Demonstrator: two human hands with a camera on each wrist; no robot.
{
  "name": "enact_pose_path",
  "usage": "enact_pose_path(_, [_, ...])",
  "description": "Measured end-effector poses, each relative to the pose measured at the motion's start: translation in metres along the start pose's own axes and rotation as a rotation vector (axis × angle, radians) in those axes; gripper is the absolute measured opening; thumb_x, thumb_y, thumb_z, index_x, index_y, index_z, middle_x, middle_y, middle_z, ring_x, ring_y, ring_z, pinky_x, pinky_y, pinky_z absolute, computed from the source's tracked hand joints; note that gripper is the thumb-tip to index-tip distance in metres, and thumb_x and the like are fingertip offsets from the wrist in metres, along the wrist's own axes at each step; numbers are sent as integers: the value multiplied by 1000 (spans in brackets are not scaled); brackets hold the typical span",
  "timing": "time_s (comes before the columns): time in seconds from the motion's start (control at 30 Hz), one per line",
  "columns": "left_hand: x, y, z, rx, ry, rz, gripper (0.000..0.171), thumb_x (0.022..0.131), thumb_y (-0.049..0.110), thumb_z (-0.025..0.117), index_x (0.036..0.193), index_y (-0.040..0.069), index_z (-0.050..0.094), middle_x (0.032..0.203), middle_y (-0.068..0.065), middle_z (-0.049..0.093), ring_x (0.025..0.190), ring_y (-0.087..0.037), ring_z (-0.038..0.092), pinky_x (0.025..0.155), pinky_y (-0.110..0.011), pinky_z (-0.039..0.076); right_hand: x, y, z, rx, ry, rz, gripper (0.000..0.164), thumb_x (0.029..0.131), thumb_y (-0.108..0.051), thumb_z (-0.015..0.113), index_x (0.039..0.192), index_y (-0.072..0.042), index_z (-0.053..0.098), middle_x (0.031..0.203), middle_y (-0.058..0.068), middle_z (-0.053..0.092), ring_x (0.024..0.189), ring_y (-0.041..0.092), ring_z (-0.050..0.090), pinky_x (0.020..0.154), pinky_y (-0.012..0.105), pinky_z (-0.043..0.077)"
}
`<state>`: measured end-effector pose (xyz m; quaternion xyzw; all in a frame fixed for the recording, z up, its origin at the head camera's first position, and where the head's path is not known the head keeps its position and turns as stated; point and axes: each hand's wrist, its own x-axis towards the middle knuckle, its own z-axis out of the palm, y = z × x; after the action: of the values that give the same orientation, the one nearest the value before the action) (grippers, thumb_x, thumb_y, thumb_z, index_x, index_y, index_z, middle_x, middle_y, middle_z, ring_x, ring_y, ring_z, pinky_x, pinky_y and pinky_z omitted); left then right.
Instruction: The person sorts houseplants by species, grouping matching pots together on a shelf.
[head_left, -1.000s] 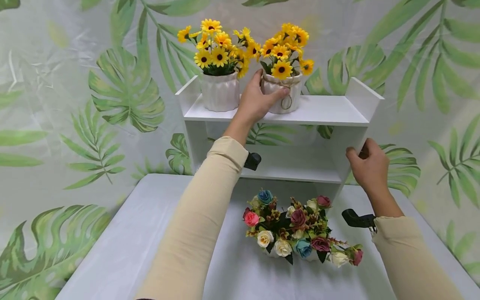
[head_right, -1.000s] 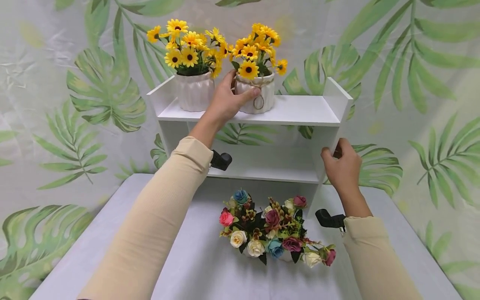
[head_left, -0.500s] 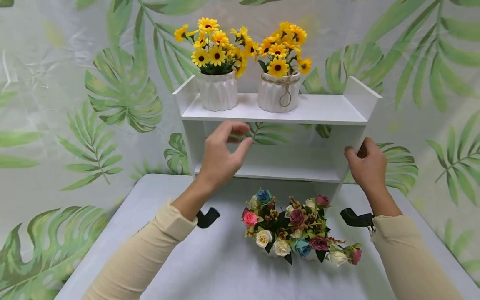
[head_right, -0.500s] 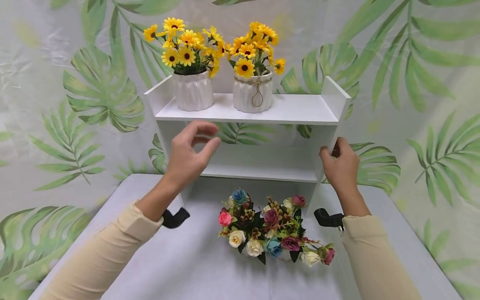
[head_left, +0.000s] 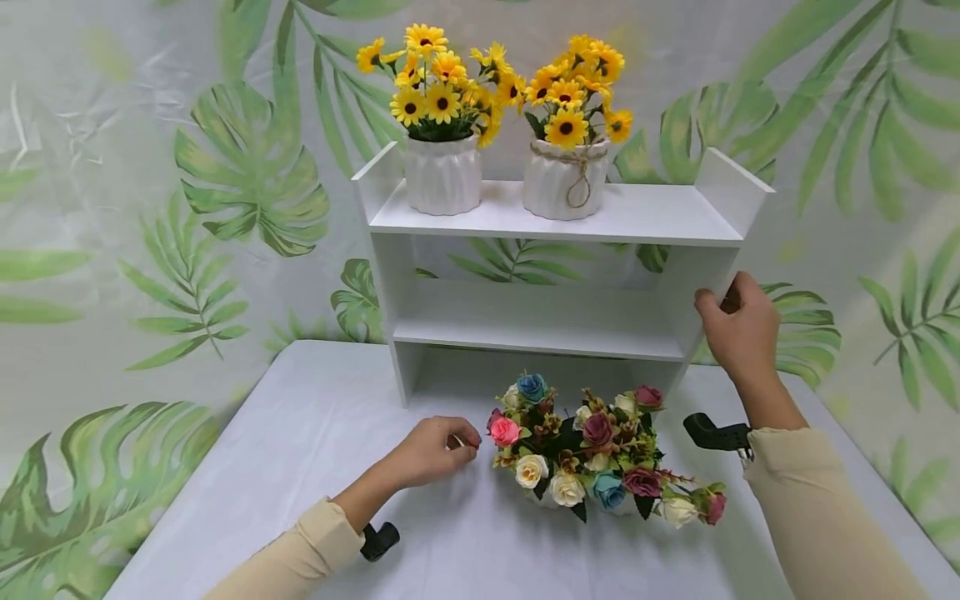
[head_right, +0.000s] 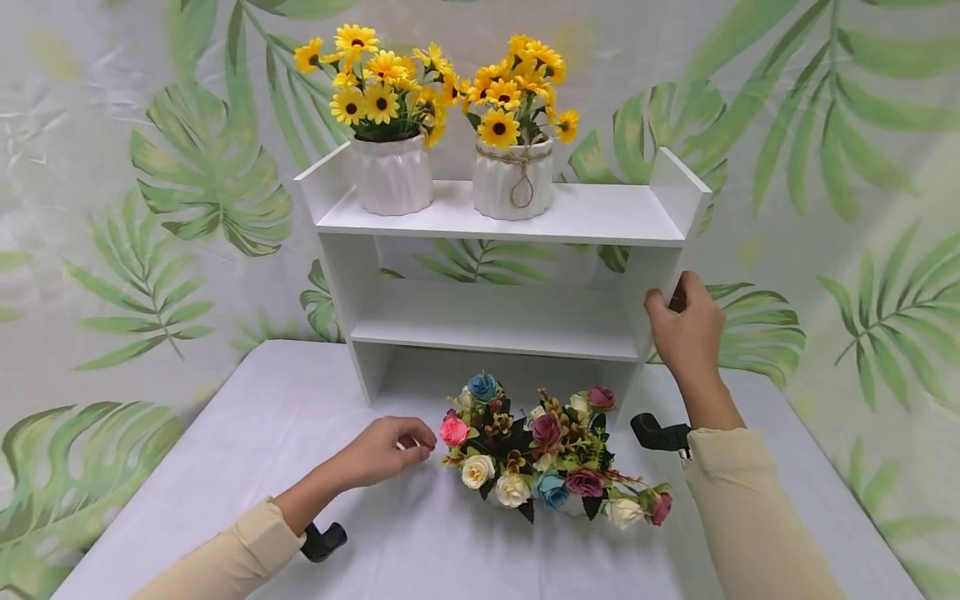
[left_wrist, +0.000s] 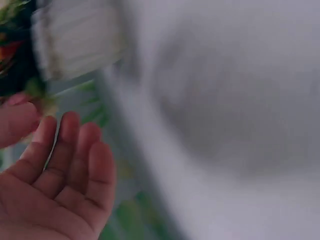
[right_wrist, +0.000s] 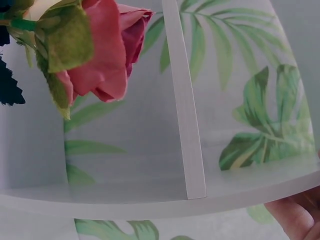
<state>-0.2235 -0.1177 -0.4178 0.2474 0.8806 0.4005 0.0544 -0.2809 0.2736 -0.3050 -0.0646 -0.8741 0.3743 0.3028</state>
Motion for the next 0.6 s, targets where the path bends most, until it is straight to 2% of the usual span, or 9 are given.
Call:
enact_pose_path(0.1, [5,-11,16,-91,-65,-81,18,87,6,65,103,-1,69,97,-10,73,82,-15,65,66,-23,50,0,0,0,2,-9,-11,39,97,-31,48,121,-2,58,121,20,68,82,-12,42,71,15,39])
enact_pose_path(0.23, [10,-14,34,-226,-68,-156,37,81,7,74,116,-1,62,109,-13,68,93,-17,63,75,-27,53,-1,-1,3,11,-13,-33,39,97,-30,49,121,-2,59,121,20,68,81,-13,43,70,11,37])
enact_pose_path(0.33, [15,-11,47,-328,-75,-155,58,79,7,78,132,2,54,124,-14,64,109,-23,62,92,-38,54,-1,-3,3,18,-8,-45,39,97,-29,49,122,-2,59,120,20,68,81,-13,43,70,11,37])
enact_pose_path(0.47, [22,-7,62,-450,-106,-129,75,77,5,79,144,8,45,139,-12,58,129,-26,53,113,-51,40,-1,-3,2,23,-7,-44,40,97,-30,49,124,-2,59,121,20,68,81,-13,43,70,12,37])
enact_pose_path(0.5, [25,-6,65,-471,-114,-127,77,77,4,79,145,9,45,141,-11,57,132,-25,51,116,-52,36,-1,-3,1,22,-6,-41,40,97,-30,49,124,-2,58,121,20,68,81,-13,43,70,11,37])
enact_pose_path(0.6, [33,-5,73,-534,-149,-107,76,79,-2,75,147,6,43,143,-15,55,131,-21,49,117,-47,36,-1,-3,0,17,1,-27,40,97,-30,49,124,-2,59,122,20,68,82,-12,43,70,11,37])
